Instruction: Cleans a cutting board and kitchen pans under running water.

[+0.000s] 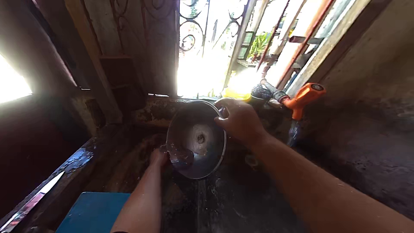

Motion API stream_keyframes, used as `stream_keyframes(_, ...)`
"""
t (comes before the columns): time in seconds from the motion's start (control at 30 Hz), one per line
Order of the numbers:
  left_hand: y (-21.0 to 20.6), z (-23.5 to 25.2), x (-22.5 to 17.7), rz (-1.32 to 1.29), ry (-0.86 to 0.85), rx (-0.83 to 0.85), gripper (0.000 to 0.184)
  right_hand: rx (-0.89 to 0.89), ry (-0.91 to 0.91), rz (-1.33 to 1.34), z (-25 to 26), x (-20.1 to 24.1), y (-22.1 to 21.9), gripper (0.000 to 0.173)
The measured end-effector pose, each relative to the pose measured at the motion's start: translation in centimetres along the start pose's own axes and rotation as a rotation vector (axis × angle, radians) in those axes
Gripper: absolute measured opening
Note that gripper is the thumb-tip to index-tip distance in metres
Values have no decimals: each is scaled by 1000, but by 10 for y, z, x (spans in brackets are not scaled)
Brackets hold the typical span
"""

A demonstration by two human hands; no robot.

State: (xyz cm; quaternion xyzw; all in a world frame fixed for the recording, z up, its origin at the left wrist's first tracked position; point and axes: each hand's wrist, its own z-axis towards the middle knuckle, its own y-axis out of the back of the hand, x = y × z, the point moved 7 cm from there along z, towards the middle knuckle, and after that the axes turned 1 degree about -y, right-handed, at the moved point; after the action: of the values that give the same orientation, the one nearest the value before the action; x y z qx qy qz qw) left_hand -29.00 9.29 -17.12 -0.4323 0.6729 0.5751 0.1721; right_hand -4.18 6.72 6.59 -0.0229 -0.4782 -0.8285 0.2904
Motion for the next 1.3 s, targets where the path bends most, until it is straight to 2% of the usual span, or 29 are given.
stream_keyframes(0.07, -54, -10, -17, -344, 4, 15, 35, -68, 282, -48, -11, 4, 25, 36)
stream_keyframes(0.13, -94, -19, -35, -577, 84, 106, 34, -121, 460, -90, -27, 1, 50, 36)
stream_keyframes(0.2, -119, -27, -51, -752, 151, 156, 40, -193, 496, -118, -42, -17, 70, 36)
stream_keyframes(0.23, -125, -30, -59, -810, 158, 150, 40, -224, 459, -122, -50, -31, 76, 37)
stream_keyframes(0.33, -127, -43, -69, -842, 113, 59, 44, -258, 167, -88, -83, -91, 81, 42)
stream_keyframes(0.43, -126, -63, -61, -690, -54, 1, 42, -149, -372, 14, -133, -175, 63, 45)
stream_keyframes(0.53, -150, -98, -52, -600, -50, 169, 30, 79, -818, 68, -200, -266, 24, 47)
stream_keyframes(0.6, -176, -123, -44, -591, 48, 328, 25, 290, -975, -2, -237, -302, 0, 49)
stream_keyframes(0.67, -190, -142, -37, -615, 156, 426, 30, 486, -1021, -129, -256, -317, -21, 52)
stream_keyframes(0.7, -192, -148, -36, -616, 179, 451, 31, 513, -1022, -169, -257, -314, -28, 53)
stream_keyframes(0.73, -191, -152, -38, -606, 183, 477, 31, 463, -1025, -146, -250, -306, -32, 52)
stream_keyframes(0.77, -189, -156, -40, -586, 173, 500, 30, 338, -1050, -33, -241, -295, -36, 49)
stream_keyframes(0.9, -175, -162, -30, -539, 128, 469, 23, -501, -1463, 963, -238, -275, -73, 13)
stream_keyframes(0.93, -169, -162, -22, -542, 129, 445, 24, -683, -1512, 1190, -240, -273, -82, 10)
stream_keyframes(1.03, -151, -156, 0, -532, 122, 356, 30, -1013, -1430, 1613, -235, -257, -92, 24)
stream_keyframes(1.1, -138, -147, 7, -509, 111, 305, 33, -1160, -1378, 1702, -231, -252, -97, 25)
stream_keyframes(1.2, -130, -129, 9, -443, 104, 272, 36, -1372, -1430, 1520, -226, -244, -105, 13)
stream_keyframes(1.23, -131, -125, 9, -417, 106, 282, 38, -1393, -1433, 1487, -219, -242, -111, 16)
stream_keyframes(1.3, -134, -122, 6, -384, 102, 300, 39, -1258, -1383, 1554, -184, -238, -124, 26)
